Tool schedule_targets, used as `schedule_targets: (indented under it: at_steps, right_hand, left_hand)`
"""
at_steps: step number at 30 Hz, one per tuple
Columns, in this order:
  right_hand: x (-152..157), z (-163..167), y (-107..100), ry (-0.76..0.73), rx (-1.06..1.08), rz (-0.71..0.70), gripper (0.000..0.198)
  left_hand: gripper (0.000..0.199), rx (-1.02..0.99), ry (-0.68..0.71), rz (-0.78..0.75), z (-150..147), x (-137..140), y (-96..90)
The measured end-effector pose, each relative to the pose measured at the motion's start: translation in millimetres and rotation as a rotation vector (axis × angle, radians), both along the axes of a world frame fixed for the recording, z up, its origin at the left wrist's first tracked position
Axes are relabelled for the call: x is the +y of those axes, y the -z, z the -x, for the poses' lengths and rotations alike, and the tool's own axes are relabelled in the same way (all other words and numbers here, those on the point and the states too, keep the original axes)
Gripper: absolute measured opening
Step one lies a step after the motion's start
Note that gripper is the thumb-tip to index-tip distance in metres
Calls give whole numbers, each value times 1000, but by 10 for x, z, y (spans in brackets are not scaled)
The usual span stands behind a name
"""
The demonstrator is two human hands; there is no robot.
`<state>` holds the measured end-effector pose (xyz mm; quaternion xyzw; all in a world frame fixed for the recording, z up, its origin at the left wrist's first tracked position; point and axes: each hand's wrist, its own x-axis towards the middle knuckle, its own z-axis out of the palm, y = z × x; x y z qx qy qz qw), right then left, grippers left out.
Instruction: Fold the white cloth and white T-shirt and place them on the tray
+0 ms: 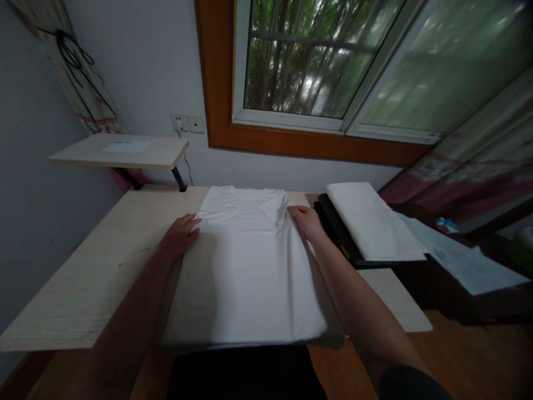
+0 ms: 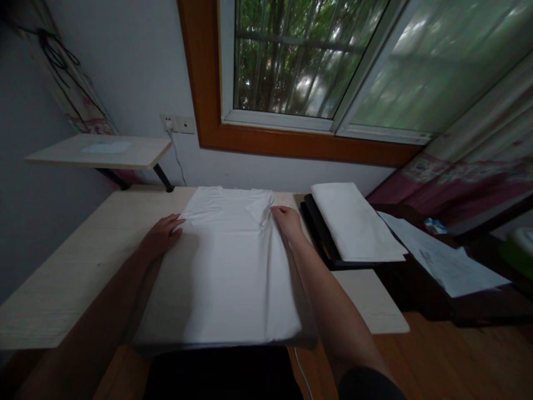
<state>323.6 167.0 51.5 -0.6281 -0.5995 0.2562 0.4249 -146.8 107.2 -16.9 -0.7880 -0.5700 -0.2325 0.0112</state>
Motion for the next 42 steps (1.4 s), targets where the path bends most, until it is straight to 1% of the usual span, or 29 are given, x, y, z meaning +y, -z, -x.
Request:
schedule_targets:
  at_steps: [2, 4, 6, 8, 9, 11, 13, 14, 15, 16, 17, 20, 21, 22, 24, 27, 28, 30, 32, 34, 38, 42]
  right_hand:
    - [42, 208, -208, -34, -92, -10, 34]
    - [93, 497, -426, -69, -169, -1, 33]
    - [128, 861, -617, -129, -245, 17, 32]
    - [114, 1273, -738, -213, -308, 53, 31]
    - [83, 1479, -763, -294, -325, 55, 30]
    - [-19, 1847, -737, -558, -271, 44, 35]
    - [-131, 2094, -630, -855, -153, 164, 43]
    - [-173, 2156, -559, -965, -111, 225, 45]
    - [-199, 2175, -484, -1003, -83, 248, 44]
    - [-208, 2151, -409, -993, -80, 246, 42]
    - [-201, 2091, -337, -947, -105, 217, 39]
    - [-150, 1768, -144, -738, -297, 47, 29]
    - [-145, 1644, -84, -683, -358, -10, 26]
    - [-153, 1525, -25, -663, -393, -48, 22]
    - [-205, 1325, 93, -729, -399, -125, 20]
    - [-325, 1145, 254, -872, -417, -298, 22]
    - [-360, 1110, 297, -891, -440, -353, 23]
    - [-413, 1056, 355, -883, -497, -423, 26]
    - [-449, 1004, 375, -859, -548, -444, 29]
    - [-487, 934, 362, -844, -604, -432, 31]
    - [-610, 719, 281, -749, -738, -332, 37]
    - [-719, 441, 210, -650, -832, -242, 41]
  left_hand:
    - [46, 4, 1, 1, 5, 5, 1]
    - [47, 5, -1, 8, 7, 7, -2]
    - [48, 3, -8, 15, 5, 6, -4]
    - [47, -1, -18, 17, -1, 2, -2]
    - [47, -2, -20, 17, -5, 0, 0]
    - [46, -1, -19, 12, -9, -4, 3]
    - [46, 2, -10, 5, -11, -5, 4]
    - [46, 4, -6, 3, -11, -4, 4]
    - [46, 7, -3, 1, -10, -3, 4]
    - [46, 11, 0, -1, -9, -1, 4]
    - [45, 15, 2, -3, -8, 3, 6]
    - [44, 18, -3, -16, -4, 16, 16]
    - [44, 16, -3, -21, -3, 21, 21]
    - [44, 14, -2, -25, -3, 26, 25]
    - [44, 11, -1, -35, -4, 34, 30]
    - [44, -1, 5, -48, -15, 32, 18]
    - [43, -10, 7, -54, -21, 27, 7]
    - [42, -22, 13, -70, -36, 10, -23]
    - [41, -21, 18, -88, -57, -13, -62]
    - [39, -6, 36, -96, -82, -37, -107]
    - [36, 20, 115, -49, -146, -84, -203]
    - [36, -14, 211, 3, -227, -137, -291]
